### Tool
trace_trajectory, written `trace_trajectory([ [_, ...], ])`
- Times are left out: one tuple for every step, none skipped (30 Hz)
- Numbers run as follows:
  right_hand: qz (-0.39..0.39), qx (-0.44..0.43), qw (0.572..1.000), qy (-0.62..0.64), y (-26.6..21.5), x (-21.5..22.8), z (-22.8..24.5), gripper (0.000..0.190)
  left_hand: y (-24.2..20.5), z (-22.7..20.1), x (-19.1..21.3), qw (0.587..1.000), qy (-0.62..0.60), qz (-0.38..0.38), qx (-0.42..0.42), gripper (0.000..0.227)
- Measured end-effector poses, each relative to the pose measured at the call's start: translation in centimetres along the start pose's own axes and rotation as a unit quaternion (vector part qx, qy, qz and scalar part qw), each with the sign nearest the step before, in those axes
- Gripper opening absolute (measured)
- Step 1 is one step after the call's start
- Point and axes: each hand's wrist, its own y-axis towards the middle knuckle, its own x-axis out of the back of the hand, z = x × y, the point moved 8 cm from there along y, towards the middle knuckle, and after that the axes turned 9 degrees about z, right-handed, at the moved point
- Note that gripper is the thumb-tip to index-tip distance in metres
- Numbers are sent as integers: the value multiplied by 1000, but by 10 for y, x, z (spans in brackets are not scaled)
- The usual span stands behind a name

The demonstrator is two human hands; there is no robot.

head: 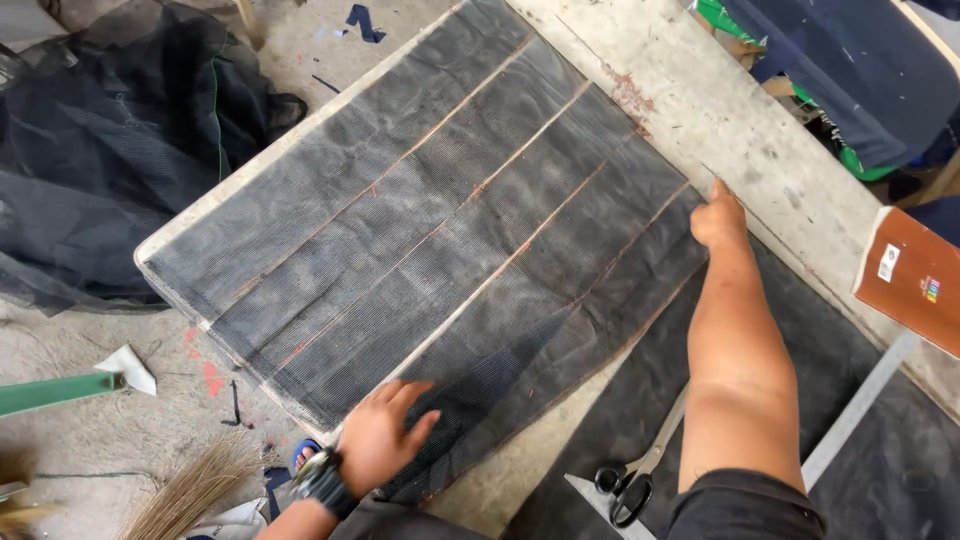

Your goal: The person uses a pair of scissors to cut a large piece of black mesh fabric laid out on a table. They make several long, straight cuts along marked lines, separating the fabric into strips. After cutting, the person gathers the strips and moves them aside.

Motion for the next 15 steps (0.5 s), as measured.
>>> trace_trajectory([
  [2,2,1000,-1,26,0,-11,62,13,-4,-3,1000,0,-1,3,41],
  [-31,21,998,-48,46,3,-24,57,24,-10,-8,1000,-15,8,-12,45],
  [-63,40,993,-94,67,5,-38,55,36,-17,-12,999,-31,16,-27,50],
  [-59,34,993,-92,39,16,-39,55,44,-20,-17,999,-30,24,-27,50],
  [-65,90,991,-79,9,29,-30,41,53,-26,-20,998,-37,21,-43,61],
  [-76,148,984,-65,-20,46,-18,32,65,-32,-22,997,-44,15,-62,72],
  [-76,143,985,-62,-59,64,-19,32,74,-36,-26,997,-43,19,-65,72],
  [-79,181,979,-42,-101,82,-13,31,80,-41,-32,995,-62,32,-67,86],
  [-84,218,972,-22,-145,101,-8,33,86,-46,-38,993,-81,45,-69,100],
  [-80,210,974,-21,-165,111,-26,33,91,-52,-39,993,-82,53,-69,100],
  [-90,331,939,-10,-197,123,-25,23,96,-56,-44,990,-92,85,-58,110],
  [-103,450,887,0,-233,138,-25,15,103,-61,-47,987,-102,112,-49,119],
  [-103,446,889,0,-238,145,-30,15,102,-59,-49,987,-103,115,-51,119],
  [-115,443,889,0,-246,155,-32,14,104,-60,-55,968,-185,156,-62,102],
  [-126,441,889,-1,-257,163,-29,12,104,-61,-60,941,-265,196,-72,87],
])
